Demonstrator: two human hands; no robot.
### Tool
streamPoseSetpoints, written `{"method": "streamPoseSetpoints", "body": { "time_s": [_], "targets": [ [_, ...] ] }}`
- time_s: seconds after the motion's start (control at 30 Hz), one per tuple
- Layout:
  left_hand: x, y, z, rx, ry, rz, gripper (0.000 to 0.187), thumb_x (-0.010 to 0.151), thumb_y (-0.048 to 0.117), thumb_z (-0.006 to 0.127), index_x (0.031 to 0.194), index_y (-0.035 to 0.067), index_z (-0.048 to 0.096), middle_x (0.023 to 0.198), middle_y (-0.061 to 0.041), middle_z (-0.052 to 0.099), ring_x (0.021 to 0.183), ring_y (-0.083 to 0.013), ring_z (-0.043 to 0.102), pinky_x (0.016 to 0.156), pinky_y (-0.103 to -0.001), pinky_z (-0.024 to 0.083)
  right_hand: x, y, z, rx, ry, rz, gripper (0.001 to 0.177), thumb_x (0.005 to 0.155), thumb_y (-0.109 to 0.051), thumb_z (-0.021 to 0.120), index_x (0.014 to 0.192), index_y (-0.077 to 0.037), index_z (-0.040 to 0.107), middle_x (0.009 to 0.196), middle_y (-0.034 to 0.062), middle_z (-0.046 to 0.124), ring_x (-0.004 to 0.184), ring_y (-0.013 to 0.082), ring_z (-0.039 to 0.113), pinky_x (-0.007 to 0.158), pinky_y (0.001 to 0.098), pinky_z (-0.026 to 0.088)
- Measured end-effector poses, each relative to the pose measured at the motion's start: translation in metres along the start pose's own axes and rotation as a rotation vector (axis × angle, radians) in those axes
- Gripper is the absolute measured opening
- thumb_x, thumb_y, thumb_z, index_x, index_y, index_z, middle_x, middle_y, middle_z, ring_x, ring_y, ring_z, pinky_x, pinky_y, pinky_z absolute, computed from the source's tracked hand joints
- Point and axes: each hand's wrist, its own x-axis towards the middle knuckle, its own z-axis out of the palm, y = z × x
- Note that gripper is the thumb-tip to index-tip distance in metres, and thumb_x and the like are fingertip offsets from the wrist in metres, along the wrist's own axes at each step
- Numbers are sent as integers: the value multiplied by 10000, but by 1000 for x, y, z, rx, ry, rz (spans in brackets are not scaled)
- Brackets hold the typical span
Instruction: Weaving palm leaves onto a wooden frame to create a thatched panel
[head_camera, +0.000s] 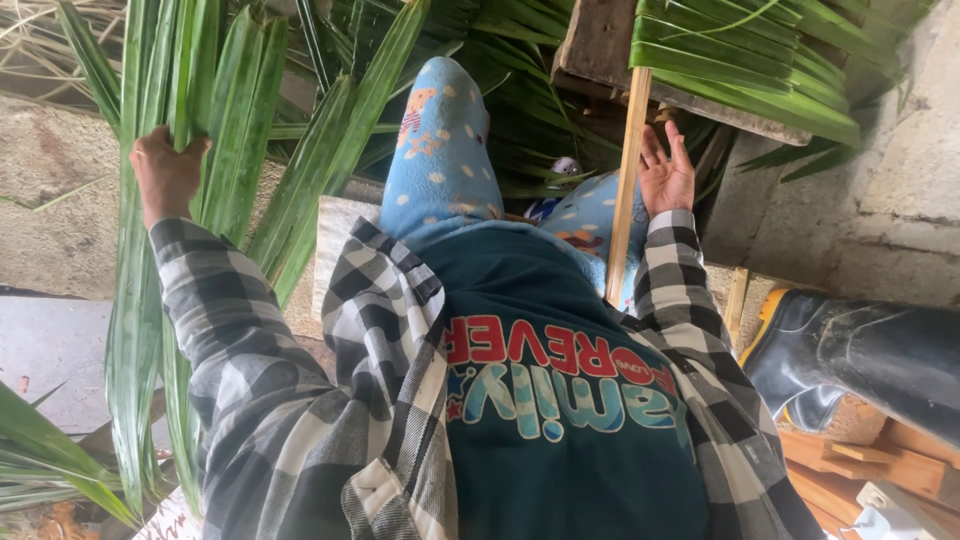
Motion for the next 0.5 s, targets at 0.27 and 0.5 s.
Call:
{"method": "streamPoseSetpoints", "body": {
  "time_s": [0.27, 0.5],
  "targets": [
    [-13, 20, -22, 14, 189, 211, 217, 1112, 54, 797, 1156, -76, 629, 1001, -204, 738, 787, -290, 706, 706, -545, 638, -3, 0, 2, 15, -6, -3, 626, 922, -167, 737, 1509, -88, 532, 1427, 310, 603, 1311, 347, 631, 1153, 510, 502],
    [11, 22, -56, 85, 189, 347, 191, 1266, 30, 697, 1083, -5, 658, 928, -96, 709, 651, -128, 576, 605, -325, 574, -4, 0, 1, -6, -14, -7, 611, 928, -173, 734, 1501, -88, 541, 1397, 295, 623, 1240, 336, 672, 1148, 523, 516]
  ]
}}
